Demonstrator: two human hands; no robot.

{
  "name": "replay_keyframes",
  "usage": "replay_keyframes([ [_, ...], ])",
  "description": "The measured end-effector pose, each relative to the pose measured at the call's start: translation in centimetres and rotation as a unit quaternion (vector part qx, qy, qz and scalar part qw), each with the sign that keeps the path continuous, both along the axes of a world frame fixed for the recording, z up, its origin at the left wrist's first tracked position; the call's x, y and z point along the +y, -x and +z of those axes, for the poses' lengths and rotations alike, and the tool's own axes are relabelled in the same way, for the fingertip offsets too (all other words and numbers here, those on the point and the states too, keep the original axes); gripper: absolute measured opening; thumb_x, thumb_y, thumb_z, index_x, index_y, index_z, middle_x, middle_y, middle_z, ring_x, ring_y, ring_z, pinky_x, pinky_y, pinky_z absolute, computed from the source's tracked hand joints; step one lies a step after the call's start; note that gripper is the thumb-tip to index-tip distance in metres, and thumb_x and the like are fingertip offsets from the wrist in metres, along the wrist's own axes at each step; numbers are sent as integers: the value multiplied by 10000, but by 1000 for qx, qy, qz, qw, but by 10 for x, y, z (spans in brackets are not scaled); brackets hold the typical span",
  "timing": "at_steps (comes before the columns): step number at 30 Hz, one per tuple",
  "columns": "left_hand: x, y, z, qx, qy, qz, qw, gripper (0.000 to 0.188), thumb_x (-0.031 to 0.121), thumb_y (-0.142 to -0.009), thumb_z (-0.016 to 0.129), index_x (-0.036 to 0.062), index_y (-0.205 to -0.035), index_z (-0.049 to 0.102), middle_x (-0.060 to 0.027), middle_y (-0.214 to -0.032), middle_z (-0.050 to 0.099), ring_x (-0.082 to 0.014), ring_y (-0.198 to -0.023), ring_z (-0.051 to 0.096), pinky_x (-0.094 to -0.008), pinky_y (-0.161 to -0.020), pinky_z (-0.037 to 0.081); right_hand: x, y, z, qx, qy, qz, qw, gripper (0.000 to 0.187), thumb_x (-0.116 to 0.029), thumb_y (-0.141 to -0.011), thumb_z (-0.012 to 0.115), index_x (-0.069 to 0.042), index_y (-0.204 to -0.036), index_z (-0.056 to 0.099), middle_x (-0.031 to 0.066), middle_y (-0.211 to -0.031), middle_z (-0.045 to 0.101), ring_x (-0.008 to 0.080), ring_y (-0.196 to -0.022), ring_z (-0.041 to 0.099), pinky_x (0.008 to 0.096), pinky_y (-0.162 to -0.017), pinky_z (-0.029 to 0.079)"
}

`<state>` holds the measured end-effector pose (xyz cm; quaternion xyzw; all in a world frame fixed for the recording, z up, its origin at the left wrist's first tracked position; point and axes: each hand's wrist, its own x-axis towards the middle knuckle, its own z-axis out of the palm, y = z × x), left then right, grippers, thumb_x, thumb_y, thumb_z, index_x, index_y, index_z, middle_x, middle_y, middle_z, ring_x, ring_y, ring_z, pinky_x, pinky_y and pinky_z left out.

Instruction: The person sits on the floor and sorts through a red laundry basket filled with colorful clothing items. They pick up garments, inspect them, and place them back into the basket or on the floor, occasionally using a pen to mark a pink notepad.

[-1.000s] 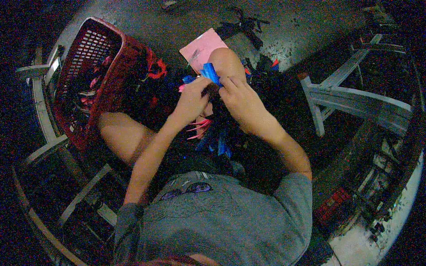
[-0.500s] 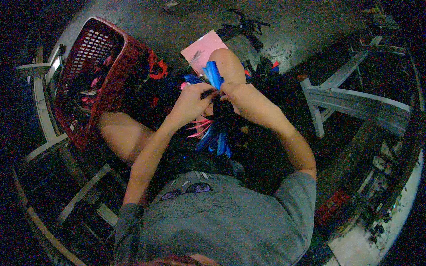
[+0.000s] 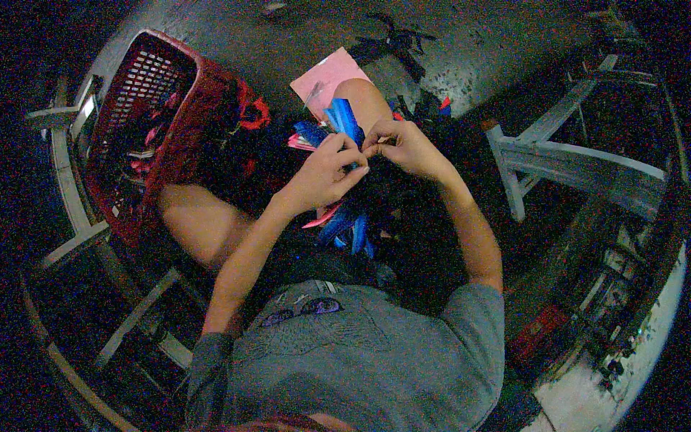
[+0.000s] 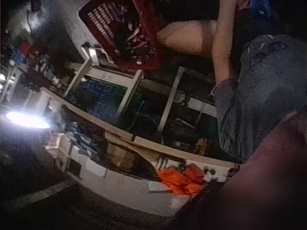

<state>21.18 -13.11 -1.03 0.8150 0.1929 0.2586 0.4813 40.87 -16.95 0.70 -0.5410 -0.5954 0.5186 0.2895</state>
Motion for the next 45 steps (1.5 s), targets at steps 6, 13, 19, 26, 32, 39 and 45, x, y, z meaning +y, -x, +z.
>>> replay_keyframes([
  [6, -9, 0, 1, 30, 169, 113, 979, 92, 157, -878, 513, 72, -911, 521, -41, -768, 448, -165, -689, 499, -299, -623, 424, -6, 4, 16, -316, -239, 169, 902, 93, -93, -749, 542, -31, -817, 536, 104, -793, 567, 273, -736, 598, 350, -635, 497],
  [13, 21, 4, -4, 101, 331, -43, 937, 244, 162, -938, 437, 45, -1114, 558, -1, -727, 557, -57, -569, 511, -218, -504, 453, -10, 11, 11, -336, -487, 162, 790, 209, -84, -695, 619, -23, -894, 596, 69, -837, 583, 190, -684, 579, 301, -589, 462],
  [19, 25, 5, 7, 101, 347, -30, 932, 200, 168, -911, 522, 15, -1018, 593, -18, -753, 590, -73, -601, 552, -234, -536, 478, -24, 13, 2, -344, -495, 69, 795, 214, -91, -687, 676, -30, -883, 616, 63, -820, 604, 181, -688, 590, 308, -610, 477],
  [26, 6, -2, 23, 94, 44, 78, 992, 83, 80, -833, 569, 2, -860, 560, -102, -757, 579, -266, -726, 595, -314, -625, 465, -37, 20, -12, -274, -415, -65, 865, 193, -38, -713, 602, -70, -902, 621, 75, -869, 623, 216, -770, 619, 322, -679, 500],
  [32, -4, 5, 16, 63, -69, 50, 994, 133, -28, -709, 557, 13, -834, 536, -138, -808, 564, -328, -793, 566, -372, -678, 462, -40, 24, -16, -133, -206, -226, 943, 174, 108, -699, 577, -5, -829, 606, 93, -781, 597, 199, -730, 598, 274, -679, 489],
  [39, -15, 23, 13, 60, 117, -4, 991, 105, -44, -694, 516, 8, -782, 491, -91, -787, 570, -203, -740, 560, -290, -704, 468, -38, 26, -18, -157, -98, -257, 949, 94, 92, -732, 584, 17, -788, 588, 89, -728, 582, 163, -682, 576, 271, -635, 456],
  [45, -6, 26, 13, -53, 477, 82, 873, 147, 145, -945, 446, 60, -831, 485, -64, -904, 604, -83, -686, 498, -218, -685, 436, -52, 40, 16, -180, -134, -214, 951, 111, 21, -705, 664, -10, -786, 596, 95, -815, 602, 207, -723, 590, 285, -646, 463],
])
